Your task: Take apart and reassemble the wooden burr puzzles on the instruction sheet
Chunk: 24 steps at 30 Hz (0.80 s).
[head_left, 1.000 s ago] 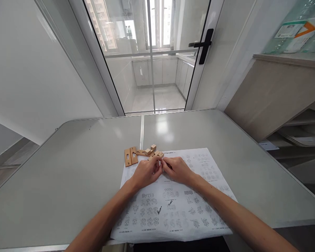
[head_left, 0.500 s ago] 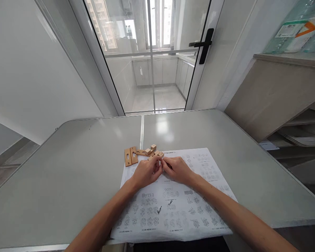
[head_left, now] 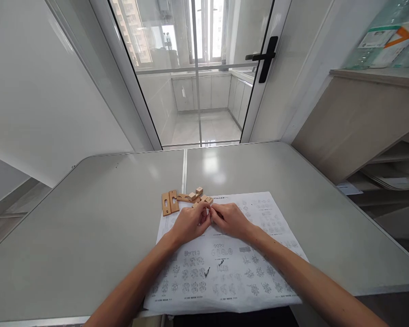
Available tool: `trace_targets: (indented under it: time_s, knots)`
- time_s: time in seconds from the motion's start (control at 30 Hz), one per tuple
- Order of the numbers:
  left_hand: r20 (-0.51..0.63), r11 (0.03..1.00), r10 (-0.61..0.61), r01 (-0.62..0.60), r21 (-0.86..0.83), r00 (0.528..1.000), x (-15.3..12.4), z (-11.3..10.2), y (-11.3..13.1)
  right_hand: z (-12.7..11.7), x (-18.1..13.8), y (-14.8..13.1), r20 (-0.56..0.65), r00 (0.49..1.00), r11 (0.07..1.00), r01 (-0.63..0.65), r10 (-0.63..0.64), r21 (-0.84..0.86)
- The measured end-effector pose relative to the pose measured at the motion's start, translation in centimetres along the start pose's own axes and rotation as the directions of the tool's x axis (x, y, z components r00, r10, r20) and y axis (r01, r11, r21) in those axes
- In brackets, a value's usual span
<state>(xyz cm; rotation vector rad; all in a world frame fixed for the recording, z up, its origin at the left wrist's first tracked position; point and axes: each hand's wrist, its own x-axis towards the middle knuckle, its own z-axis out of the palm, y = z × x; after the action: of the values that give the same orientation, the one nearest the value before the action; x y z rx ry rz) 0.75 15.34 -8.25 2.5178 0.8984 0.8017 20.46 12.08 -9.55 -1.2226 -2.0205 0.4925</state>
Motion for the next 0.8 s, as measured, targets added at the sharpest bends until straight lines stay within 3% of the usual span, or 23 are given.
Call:
trace_targets:
  time_s: [0.8]
  knots:
    - [-0.019,1.0,0.007,-0.006,0.024,1.0,-0.01,0.05,-0.16,-0.1,0.01,-0.15,-0.01,1.0,1.0,0.005,-0.005,-0.012]
